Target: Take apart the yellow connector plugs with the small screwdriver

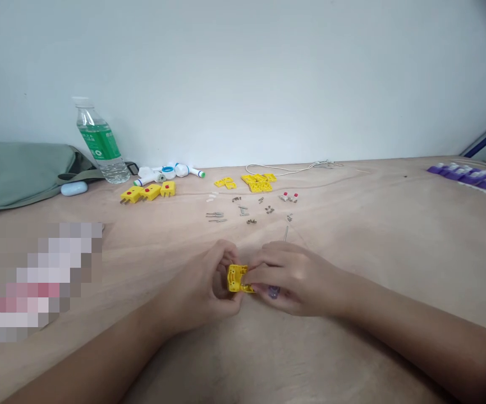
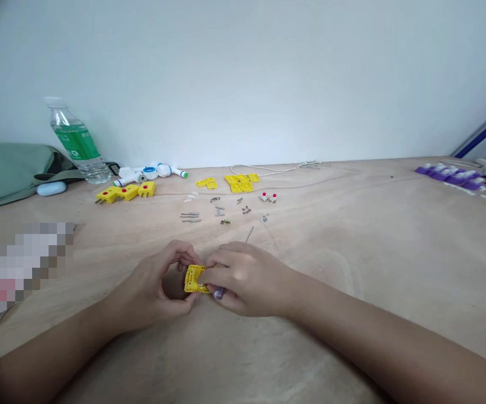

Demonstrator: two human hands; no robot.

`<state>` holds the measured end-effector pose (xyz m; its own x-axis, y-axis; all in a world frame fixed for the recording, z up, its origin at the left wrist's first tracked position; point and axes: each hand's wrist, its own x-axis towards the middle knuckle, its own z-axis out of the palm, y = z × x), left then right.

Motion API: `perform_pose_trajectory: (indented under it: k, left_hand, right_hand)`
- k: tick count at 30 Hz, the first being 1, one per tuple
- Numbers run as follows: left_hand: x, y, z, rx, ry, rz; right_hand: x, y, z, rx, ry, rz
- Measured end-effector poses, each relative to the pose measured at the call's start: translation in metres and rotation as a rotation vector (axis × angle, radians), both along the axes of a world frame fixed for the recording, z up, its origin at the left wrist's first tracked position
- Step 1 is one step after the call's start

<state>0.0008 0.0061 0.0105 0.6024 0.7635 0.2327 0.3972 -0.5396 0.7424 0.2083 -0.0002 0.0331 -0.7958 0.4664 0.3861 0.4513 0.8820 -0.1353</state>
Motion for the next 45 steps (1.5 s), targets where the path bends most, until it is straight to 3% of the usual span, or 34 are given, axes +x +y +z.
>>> perform_pose_trajectory:
  k: [6, 11, 21, 26, 32, 40, 45]
  left_hand:
    - [-0.001, 0.002, 0.0, -0.008, -0.035, -0.007]
    - [-0.006, 0.008, -0.003, -0.002, -0.036, -0.039]
    - [-0.001, 0.007, 0.002, -0.034, 0.098, -0.123]
    - [0.0, 0.007, 0.003, -0.064, 0.12, -0.132]
    - [0.0, 0.011, -0.001, -0.078, 0.054, -0.167]
    - [0.0, 0.012, 0.002, -0.09, 0.032, -0.186]
    - [0.0, 0.013, -0.001, -0.133, 0.042, -0.175]
  right_hand:
    - [0.004, 0.0, 0.004, -0.056, -0.024, -0.015]
    - [0.007, 0.004, 0.006, -0.209, -0.076, -0.052]
    - [0.012, 0.003, -0.003, -0.024, -0.145, 0.013]
    - [0.011, 0.006, -0.001, -0.11, -0.134, 0.004]
    - [0.004, 0.008, 0.005, -0.191, -0.186, 0.094]
    - [-0.009, 0.016, 0.026, -0.358, -0.321, 0.121]
    - [-0.023, 0.022, 0.045, -0.383, -0.464, 0.131]
